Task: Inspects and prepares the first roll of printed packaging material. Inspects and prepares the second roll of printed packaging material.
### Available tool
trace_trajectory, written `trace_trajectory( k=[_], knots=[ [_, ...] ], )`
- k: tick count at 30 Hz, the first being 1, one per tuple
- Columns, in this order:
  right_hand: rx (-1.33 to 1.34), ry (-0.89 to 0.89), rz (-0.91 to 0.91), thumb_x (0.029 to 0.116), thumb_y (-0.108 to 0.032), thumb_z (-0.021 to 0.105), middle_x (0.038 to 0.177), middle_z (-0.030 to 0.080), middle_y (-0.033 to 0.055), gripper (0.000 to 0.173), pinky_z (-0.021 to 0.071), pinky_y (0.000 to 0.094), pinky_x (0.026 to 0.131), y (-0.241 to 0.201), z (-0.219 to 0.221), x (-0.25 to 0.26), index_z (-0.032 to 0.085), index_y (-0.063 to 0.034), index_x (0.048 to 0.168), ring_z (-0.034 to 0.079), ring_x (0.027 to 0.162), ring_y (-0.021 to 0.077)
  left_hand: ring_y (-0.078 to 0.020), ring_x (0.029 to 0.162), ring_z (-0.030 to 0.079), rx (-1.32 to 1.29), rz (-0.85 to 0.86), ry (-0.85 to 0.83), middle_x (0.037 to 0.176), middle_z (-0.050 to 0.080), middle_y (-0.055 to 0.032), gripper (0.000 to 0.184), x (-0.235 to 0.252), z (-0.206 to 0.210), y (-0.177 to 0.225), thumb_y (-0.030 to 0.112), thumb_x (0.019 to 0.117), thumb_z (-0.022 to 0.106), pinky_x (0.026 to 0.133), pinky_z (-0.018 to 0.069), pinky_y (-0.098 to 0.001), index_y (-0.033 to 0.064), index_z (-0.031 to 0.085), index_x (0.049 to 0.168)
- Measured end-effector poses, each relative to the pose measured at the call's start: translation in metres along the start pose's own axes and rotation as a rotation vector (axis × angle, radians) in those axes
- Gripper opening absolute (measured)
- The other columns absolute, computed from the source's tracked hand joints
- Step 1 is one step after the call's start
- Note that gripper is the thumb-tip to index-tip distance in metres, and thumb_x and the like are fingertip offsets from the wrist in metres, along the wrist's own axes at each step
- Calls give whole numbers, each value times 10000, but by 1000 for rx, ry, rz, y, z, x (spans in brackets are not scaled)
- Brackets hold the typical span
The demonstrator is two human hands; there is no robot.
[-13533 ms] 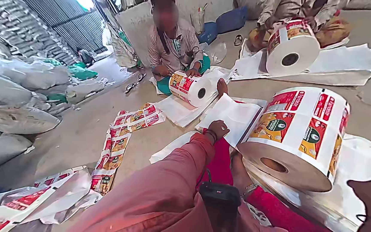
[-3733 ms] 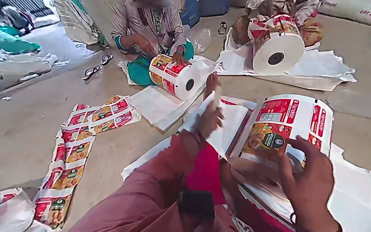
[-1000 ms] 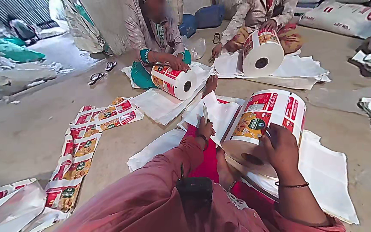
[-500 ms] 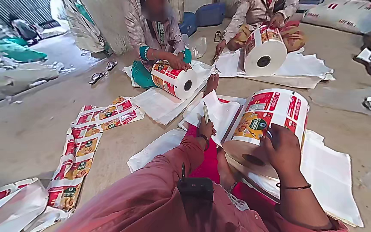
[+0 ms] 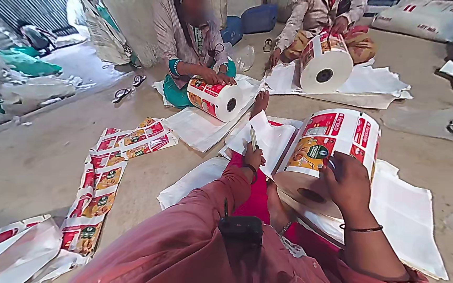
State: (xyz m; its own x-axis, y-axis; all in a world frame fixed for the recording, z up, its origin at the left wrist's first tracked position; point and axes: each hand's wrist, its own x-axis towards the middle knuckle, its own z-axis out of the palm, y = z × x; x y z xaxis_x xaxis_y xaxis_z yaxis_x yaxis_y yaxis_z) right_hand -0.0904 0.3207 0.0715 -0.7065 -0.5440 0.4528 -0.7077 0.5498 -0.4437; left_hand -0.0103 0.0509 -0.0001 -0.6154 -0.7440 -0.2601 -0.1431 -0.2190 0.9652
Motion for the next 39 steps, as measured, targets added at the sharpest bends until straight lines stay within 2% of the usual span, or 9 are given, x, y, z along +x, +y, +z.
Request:
trace_trajectory(
  k=[7,19,39],
  knots=[
    [3,1,6,985,-381,511,1324,634,223,525,395,592,1116,-1,-1,0,606,-5,1338,570,1277,425,-175,495,592,-5,-9,-3,821,593,-136,512,-1,1,1,98,1081,443,506,562,-316,94,263,1561],
    [-11,-5,5,990,-387,510,1358,613,232,540,383,607,1121,-2,-1,-1,587,-6,1364,550,1299,444,-177,509,600,10,2,-2,857,601,-145,496,2,1,-2,115,1086,444,517,569,-319,93,275,1551],
    [-9,-4,1,983,-375,515,1345,615,244,545,381,620,1115,-2,-1,-1,576,-3,1377,551,1293,454,-180,509,600,6,17,-6,870,603,-152,515,2,0,-4,109,1084,437,519,571,-325,85,252,1564]
  ],
)
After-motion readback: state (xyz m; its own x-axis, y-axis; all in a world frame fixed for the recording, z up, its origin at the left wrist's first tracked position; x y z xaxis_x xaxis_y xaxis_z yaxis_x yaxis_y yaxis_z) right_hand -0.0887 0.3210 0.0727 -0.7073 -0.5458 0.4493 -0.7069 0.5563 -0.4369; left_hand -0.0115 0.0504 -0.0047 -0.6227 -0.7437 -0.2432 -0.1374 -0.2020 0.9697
